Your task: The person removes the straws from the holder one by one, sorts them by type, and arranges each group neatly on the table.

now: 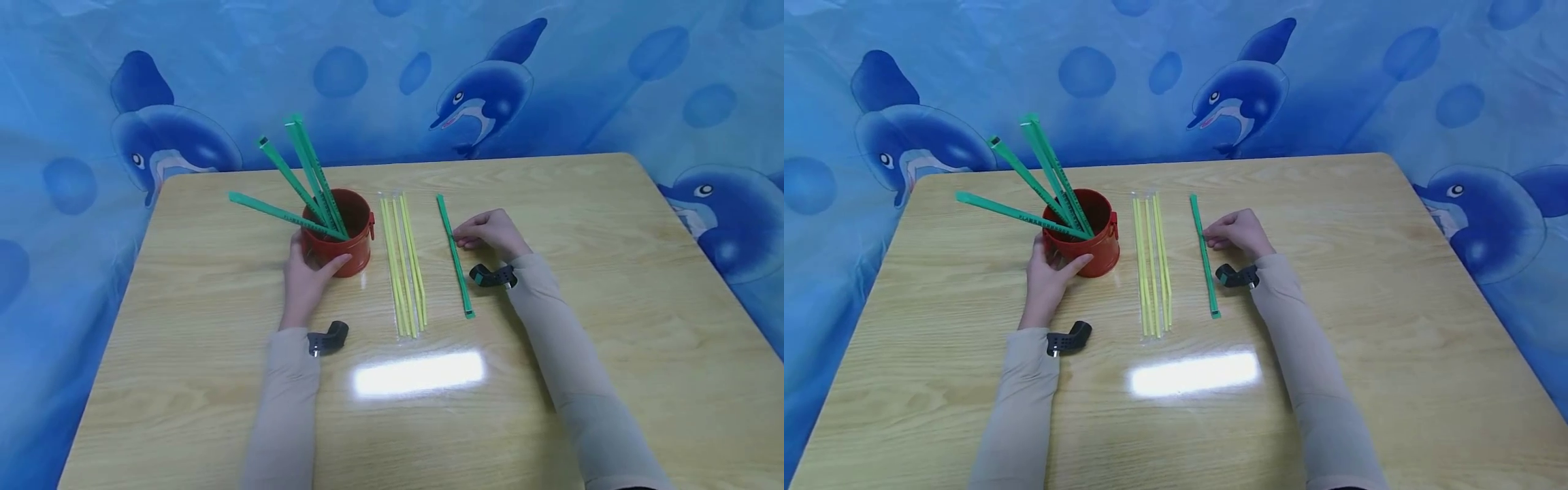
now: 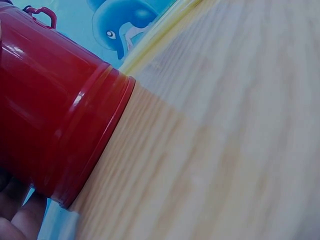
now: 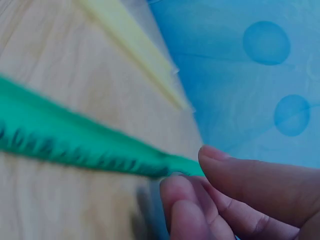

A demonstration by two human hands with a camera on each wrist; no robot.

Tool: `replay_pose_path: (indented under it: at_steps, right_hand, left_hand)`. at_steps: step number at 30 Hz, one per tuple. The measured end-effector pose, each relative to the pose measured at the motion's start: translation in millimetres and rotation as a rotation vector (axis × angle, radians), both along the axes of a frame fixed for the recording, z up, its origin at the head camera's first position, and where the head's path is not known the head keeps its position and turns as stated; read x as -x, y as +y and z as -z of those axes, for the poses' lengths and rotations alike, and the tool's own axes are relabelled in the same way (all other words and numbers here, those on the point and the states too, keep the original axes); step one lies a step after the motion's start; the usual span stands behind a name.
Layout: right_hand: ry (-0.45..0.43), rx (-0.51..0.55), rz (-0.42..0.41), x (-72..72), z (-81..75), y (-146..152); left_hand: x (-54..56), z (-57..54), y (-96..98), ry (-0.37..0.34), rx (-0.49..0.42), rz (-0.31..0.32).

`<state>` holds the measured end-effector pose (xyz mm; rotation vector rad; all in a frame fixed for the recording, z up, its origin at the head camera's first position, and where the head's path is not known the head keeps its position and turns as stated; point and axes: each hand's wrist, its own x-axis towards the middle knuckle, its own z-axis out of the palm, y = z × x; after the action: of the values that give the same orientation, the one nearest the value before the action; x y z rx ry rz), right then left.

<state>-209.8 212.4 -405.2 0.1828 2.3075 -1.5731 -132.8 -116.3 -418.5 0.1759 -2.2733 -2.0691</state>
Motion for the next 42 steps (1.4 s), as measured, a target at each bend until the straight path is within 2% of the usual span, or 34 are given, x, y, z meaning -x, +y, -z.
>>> replay_pose_path:
  at_steps: [6,8,13,17,21,25,30,36,42]
  right_hand:
    - [0.079,0.070,0.013,-3.4,-18.2,-10]
    - [0.110,0.109,-0.010,-6.1,-26.8,-20]
    - [0.185,0.176,-0.114,-15.7,-51.6,-53]
    - [0.242,0.204,-0.178,-26.8,-67.4,-83]
    - [0.318,0.225,-0.288,-34.2,-78.3,-117]
    - [0.378,0.226,-0.381,-32.1,-85.0,-152]
    - [0.448,0.161,-0.418,-24.7,-84.2,-180]
    - [0.500,-0.001,-0.441,-20.3,-85.7,-193]
    - [0.550,-0.174,-0.500,-19.5,-82.9,-203]
  left_hand:
    - [0.1,1.7,3.2,-0.005,-0.015,0.008]
    - [-0.7,1.4,3.2,0.001,-0.026,0.013]
    - [-3.0,-0.4,1.6,0.021,-0.037,0.015]
    - [-4.0,1.0,1.3,0.018,-0.041,0.041]
    - [-4.1,2.8,2.5,0.020,-0.042,0.043]
    - [-3.3,2.9,0.8,0.024,-0.039,0.036]
    - [-2.7,3.4,0.3,0.029,-0.025,0.040]
    - [-0.8,1.1,1.6,0.021,-0.008,0.030]
    - [-2.7,-0.5,0.1,0.026,0.015,0.032]
